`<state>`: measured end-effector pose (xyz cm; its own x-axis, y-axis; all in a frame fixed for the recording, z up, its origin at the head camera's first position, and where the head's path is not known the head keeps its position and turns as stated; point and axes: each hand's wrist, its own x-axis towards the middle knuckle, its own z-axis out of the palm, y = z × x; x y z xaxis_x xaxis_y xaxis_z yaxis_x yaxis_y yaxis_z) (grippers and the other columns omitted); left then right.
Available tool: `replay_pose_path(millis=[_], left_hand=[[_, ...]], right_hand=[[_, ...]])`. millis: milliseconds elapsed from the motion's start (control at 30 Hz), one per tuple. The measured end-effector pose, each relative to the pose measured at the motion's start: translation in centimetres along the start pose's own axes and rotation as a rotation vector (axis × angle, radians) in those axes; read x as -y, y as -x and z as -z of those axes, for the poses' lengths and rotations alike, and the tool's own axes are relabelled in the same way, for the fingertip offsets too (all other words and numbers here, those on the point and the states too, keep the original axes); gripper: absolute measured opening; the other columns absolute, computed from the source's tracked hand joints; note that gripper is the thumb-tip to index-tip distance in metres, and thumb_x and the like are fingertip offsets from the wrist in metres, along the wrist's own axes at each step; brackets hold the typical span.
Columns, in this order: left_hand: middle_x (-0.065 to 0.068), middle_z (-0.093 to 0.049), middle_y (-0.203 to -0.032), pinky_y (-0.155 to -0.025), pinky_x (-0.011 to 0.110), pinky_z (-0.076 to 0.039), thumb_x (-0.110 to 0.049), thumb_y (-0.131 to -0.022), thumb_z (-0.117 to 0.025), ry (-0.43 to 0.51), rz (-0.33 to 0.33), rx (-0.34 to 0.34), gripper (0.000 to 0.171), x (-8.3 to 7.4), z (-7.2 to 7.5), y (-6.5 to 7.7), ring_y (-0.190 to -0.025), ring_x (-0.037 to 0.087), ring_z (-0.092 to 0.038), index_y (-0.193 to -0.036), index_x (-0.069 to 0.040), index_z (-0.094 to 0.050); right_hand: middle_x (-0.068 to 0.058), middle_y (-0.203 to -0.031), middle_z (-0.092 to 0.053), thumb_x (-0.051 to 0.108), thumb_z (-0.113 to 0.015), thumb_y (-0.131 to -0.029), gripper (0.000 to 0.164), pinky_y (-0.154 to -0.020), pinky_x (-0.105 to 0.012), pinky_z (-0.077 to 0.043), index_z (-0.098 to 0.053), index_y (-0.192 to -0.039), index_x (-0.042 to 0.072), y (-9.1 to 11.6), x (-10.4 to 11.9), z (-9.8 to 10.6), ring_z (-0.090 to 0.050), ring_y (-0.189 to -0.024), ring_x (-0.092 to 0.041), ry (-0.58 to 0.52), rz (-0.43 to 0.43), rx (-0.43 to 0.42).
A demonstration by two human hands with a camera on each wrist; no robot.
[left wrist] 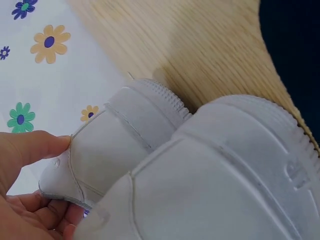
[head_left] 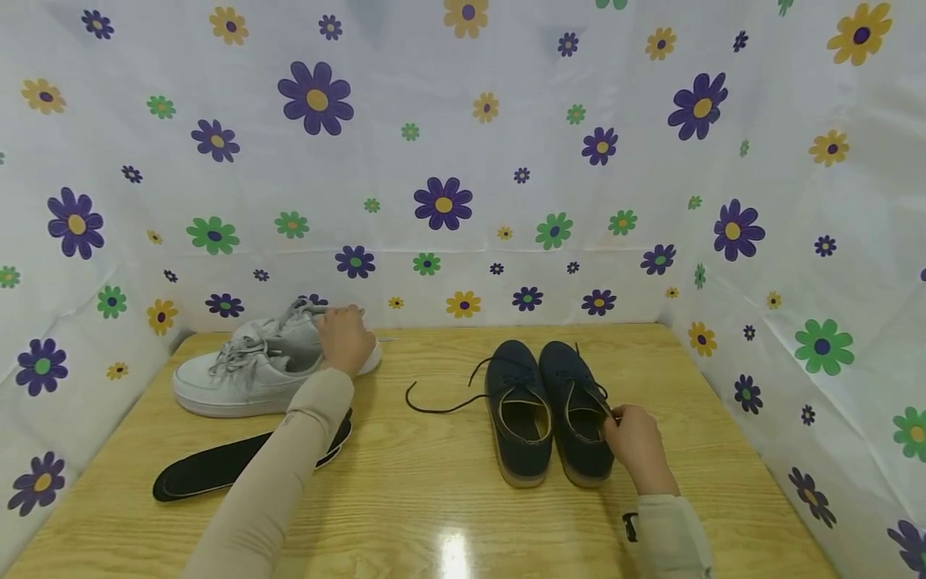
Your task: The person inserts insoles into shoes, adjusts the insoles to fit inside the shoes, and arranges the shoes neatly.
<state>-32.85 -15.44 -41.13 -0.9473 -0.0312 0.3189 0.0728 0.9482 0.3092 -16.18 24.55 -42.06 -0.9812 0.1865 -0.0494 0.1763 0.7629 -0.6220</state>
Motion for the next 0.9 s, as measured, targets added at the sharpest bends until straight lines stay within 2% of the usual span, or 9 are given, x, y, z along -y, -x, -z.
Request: replay_pose_path(millis=[233, 433, 600, 800, 900], left_hand=[[0.029, -0.063, -0.103, -0.093, 0.053, -0.034, -0.005, -0.078, -0.059, 0.052, -0.038, -0.008, 0.033, -0.9, 0.2, 0.4, -0.103, 0.044, -0.049, -0.106, 0.012, -0.061], [0.029, -0.064, -0.105, -0.095, 0.052, -0.034, -0.006, -0.077, -0.06, 0.048, -0.082, -0.003, 0.036, -2.1, 0.7, 1.3, -0.103, 0.043, -0.051, -0.109, 0.012, -0.061], [0.028, -0.062, -0.11, -0.098, 0.051, -0.034, -0.007, -0.078, -0.061, 0.08, -0.093, 0.046, 0.039, -3.1, 1.3, 2.2, -0.107, 0.042, -0.049, -0.112, 0.011, -0.061], [0.022, -0.064, -0.104, -0.087, 0.048, -0.037, -0.008, -0.075, -0.063, 0.117, -0.108, 0.104, 0.04, -4.0, 2.4, 3.4, -0.097, 0.037, -0.05, -0.112, 0.007, -0.063], [0.021, -0.065, -0.103, -0.088, 0.049, -0.036, -0.007, -0.073, -0.065, 0.134, -0.135, 0.119, 0.041, -4.2, 2.8, 4.0, -0.098, 0.038, -0.051, -0.112, 0.007, -0.063]], right_hand=[[-0.035, -0.105, -0.061, 0.004, -0.048, -0.092, 0.034, -0.058, -0.036, -0.048, -0.057, -0.114, -0.02, 0.2, 0.0, 0.1, -0.06, -0.068, -0.026, 0.006, 0.002, -0.007], [-0.034, -0.103, -0.062, 0.003, -0.048, -0.091, 0.033, -0.059, -0.037, -0.049, -0.057, -0.112, -0.02, 0.2, 0.0, 0.0, -0.06, -0.069, -0.026, 0.001, 0.014, -0.014], [-0.035, -0.104, -0.061, 0.003, -0.048, -0.091, 0.033, -0.061, -0.039, -0.05, -0.057, -0.113, -0.02, 0.2, 0.0, -0.1, -0.062, -0.072, -0.029, 0.003, 0.009, -0.014], [-0.033, -0.099, -0.063, 0.003, -0.048, -0.091, 0.032, -0.06, -0.039, -0.051, -0.058, -0.111, -0.02, 0.2, 0.1, -0.1, -0.062, -0.07, -0.028, 0.004, 0.012, -0.021], [-0.032, -0.097, -0.064, 0.003, -0.048, -0.091, 0.031, -0.06, -0.039, -0.051, -0.059, -0.11, -0.02, 0.2, 0.1, -0.1, -0.063, -0.07, -0.028, 0.005, 0.016, -0.026]])
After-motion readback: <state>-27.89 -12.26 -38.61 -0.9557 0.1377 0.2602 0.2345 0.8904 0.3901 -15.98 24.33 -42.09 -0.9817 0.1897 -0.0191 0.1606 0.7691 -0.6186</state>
